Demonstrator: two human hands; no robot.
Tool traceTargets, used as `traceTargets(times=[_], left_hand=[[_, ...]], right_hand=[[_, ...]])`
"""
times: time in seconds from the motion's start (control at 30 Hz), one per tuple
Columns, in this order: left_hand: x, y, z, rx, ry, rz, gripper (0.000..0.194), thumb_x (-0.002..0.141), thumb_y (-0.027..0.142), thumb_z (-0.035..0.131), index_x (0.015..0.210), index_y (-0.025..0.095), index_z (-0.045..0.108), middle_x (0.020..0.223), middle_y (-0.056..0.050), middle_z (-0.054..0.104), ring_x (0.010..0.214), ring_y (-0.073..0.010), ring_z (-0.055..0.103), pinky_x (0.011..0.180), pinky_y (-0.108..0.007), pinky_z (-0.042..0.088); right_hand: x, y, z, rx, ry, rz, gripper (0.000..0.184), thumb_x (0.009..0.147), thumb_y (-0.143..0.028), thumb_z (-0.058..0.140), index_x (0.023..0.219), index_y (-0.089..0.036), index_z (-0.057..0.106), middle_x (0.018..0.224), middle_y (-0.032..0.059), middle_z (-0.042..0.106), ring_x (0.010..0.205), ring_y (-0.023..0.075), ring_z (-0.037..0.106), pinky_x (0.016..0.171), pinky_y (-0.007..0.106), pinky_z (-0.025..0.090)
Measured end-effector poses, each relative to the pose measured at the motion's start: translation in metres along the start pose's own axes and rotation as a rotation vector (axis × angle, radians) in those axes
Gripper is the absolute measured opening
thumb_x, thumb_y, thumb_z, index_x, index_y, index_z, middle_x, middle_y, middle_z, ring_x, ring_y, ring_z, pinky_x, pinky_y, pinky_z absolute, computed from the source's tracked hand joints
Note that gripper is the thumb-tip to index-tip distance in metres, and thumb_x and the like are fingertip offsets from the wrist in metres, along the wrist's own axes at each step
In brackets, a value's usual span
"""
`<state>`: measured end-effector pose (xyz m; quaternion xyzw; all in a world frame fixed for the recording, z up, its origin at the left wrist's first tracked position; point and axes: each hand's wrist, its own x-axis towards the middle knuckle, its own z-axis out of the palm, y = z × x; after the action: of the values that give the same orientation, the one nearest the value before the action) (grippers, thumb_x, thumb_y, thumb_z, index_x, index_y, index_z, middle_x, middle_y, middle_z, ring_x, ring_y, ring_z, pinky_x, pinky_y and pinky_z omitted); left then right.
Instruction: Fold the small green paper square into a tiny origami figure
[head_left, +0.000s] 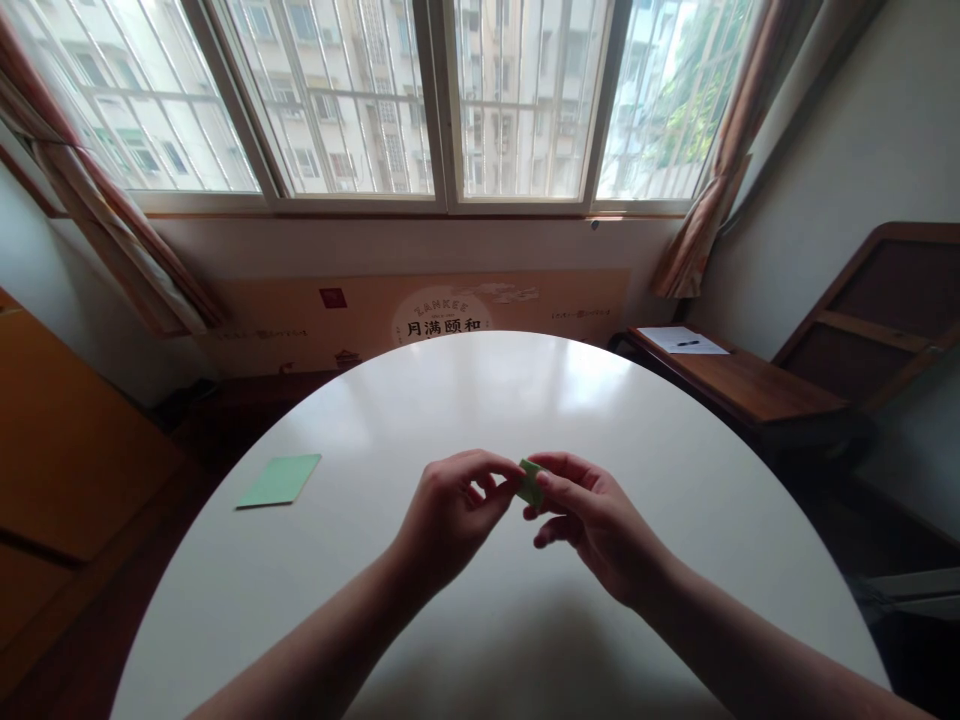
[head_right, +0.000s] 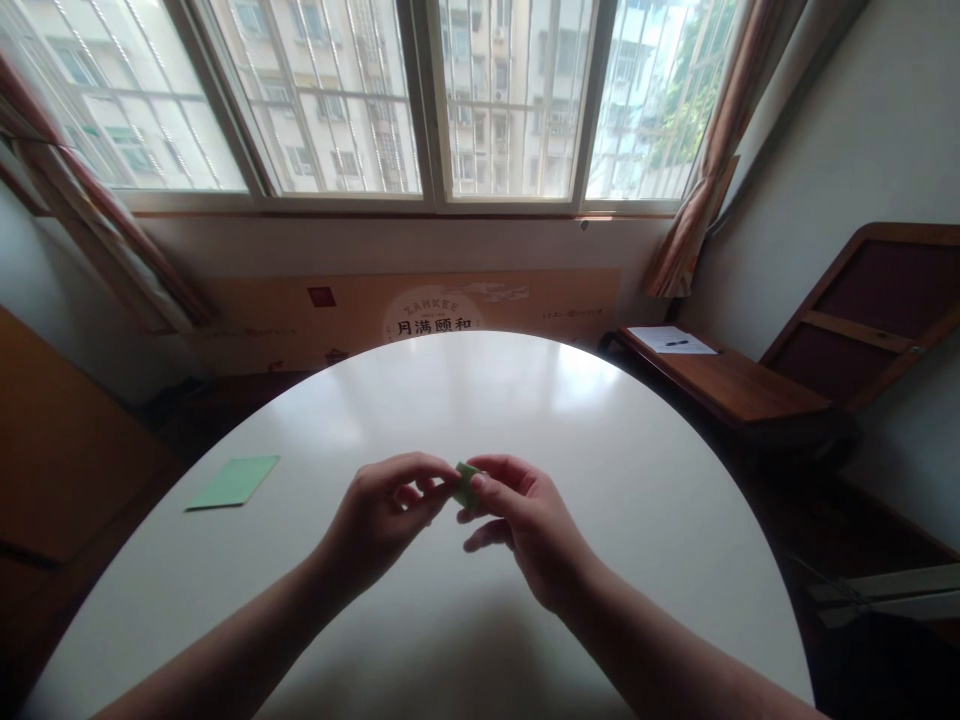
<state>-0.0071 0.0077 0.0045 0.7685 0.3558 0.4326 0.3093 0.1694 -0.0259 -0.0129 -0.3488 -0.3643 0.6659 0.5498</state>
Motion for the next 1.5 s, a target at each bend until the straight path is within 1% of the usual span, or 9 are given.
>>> traceTargets(times=[0.1,0.27,0.47,0.63,0.73,0.93,1.07,1.3,1.5], left_hand=[[-0.0008,-0.0007,-0.0014,-0.078,-0.031,-0.052,0.007,0.083,0.018,0.065,0.085,0.016,0.072,0.08,-0.005,0.071,0.064,-0.0147,0.062,0.052,-0.022,0.052],[-0.0009,0.0015,-0.003,-0.133,-0.087,-0.054,0.015,0.088,0.027,0.064,0.083,0.015,0.069,0.083,-0.006,0.068,0.069,-0.0147,0.06,0.049,-0.021,0.05],[-0.0023,-0.0014,-0.0007,-0.111,-0.057,-0.072,0.007,0.085,0.02,0.065,0.088,0.017,0.07,0.084,-0.004,0.07,0.067,-0.0138,0.06,0.048,-0.02,0.05],[-0.0029,-0.0045,0.0007,-0.09,-0.02,-0.026,0.014,0.082,0.012,0.064,0.089,0.019,0.075,0.09,-0.005,0.07,0.07,-0.0145,0.063,0.049,-0.02,0.051],[-0.0016,-0.0038,0.002,-0.096,-0.01,-0.007,0.017,0.083,0.011,0.063,0.089,0.019,0.077,0.094,-0.006,0.069,0.072,-0.0152,0.064,0.049,-0.02,0.05],[-0.0012,0.001,0.0041,-0.091,-0.069,0.051,0.019,0.088,0.014,0.06,0.094,0.02,0.078,0.099,-0.007,0.066,0.075,-0.0147,0.066,0.051,-0.02,0.05],[-0.0021,0.0011,0.0036,-0.068,-0.114,0.07,0.025,0.087,0.011,0.059,0.101,0.021,0.076,0.102,-0.007,0.064,0.079,-0.0152,0.066,0.056,-0.022,0.054],[-0.0007,-0.0004,0.0024,-0.135,-0.119,-0.02,0.024,0.086,0.011,0.057,0.099,0.02,0.076,0.099,-0.007,0.061,0.079,-0.0162,0.067,0.055,-0.022,0.054],[-0.0011,-0.0007,0.0037,-0.16,-0.088,-0.084,0.014,0.086,0.019,0.063,0.094,0.019,0.074,0.101,-0.006,0.06,0.076,-0.0151,0.066,0.051,-0.021,0.053]], right_hand=[[0.0003,0.0011,0.0002,0.005,0.021,-0.013,0.028,0.077,-0.033,0.082,0.098,-0.016,0.073,0.083,0.006,0.072,0.072,0.0177,0.066,0.055,0.025,0.058],[0.0011,0.0031,-0.0006,0.004,0.028,-0.02,0.029,0.079,-0.035,0.08,0.1,-0.015,0.074,0.084,0.0078,0.074,0.072,0.0184,0.067,0.055,0.027,0.058],[0.0013,0.0035,-0.0024,-0.004,0.032,-0.04,0.03,0.079,-0.037,0.08,0.1,-0.015,0.075,0.083,0.0082,0.074,0.072,0.0194,0.068,0.055,0.028,0.058],[0.0015,0.004,-0.0026,-0.007,0.048,-0.062,0.032,0.078,-0.037,0.081,0.102,-0.016,0.075,0.084,0.0088,0.075,0.073,0.02,0.069,0.057,0.029,0.059],[0.0016,0.0043,-0.0023,0.01,0.054,-0.037,0.031,0.079,-0.036,0.08,0.101,-0.016,0.074,0.084,0.0083,0.075,0.074,0.0196,0.069,0.058,0.028,0.059],[0.0013,0.0051,-0.0031,0.006,0.036,-0.013,0.027,0.082,-0.033,0.077,0.101,-0.015,0.074,0.082,0.0073,0.074,0.076,0.0192,0.069,0.061,0.029,0.059],[0.0006,0.004,-0.0033,0.015,0.013,-0.009,0.027,0.083,-0.033,0.076,0.104,-0.016,0.073,0.089,0.0103,0.075,0.083,0.0219,0.07,0.066,0.031,0.06],[-0.0008,0.0009,-0.0027,-0.051,-0.047,-0.056,0.031,0.082,-0.031,0.077,0.109,-0.017,0.074,0.098,0.0111,0.076,0.09,0.0227,0.07,0.072,0.033,0.06],[-0.0011,0.0013,0.0002,-0.182,-0.023,-0.101,0.035,0.08,-0.035,0.079,0.11,-0.017,0.074,0.097,0.0114,0.076,0.09,0.0243,0.07,0.072,0.036,0.061]])
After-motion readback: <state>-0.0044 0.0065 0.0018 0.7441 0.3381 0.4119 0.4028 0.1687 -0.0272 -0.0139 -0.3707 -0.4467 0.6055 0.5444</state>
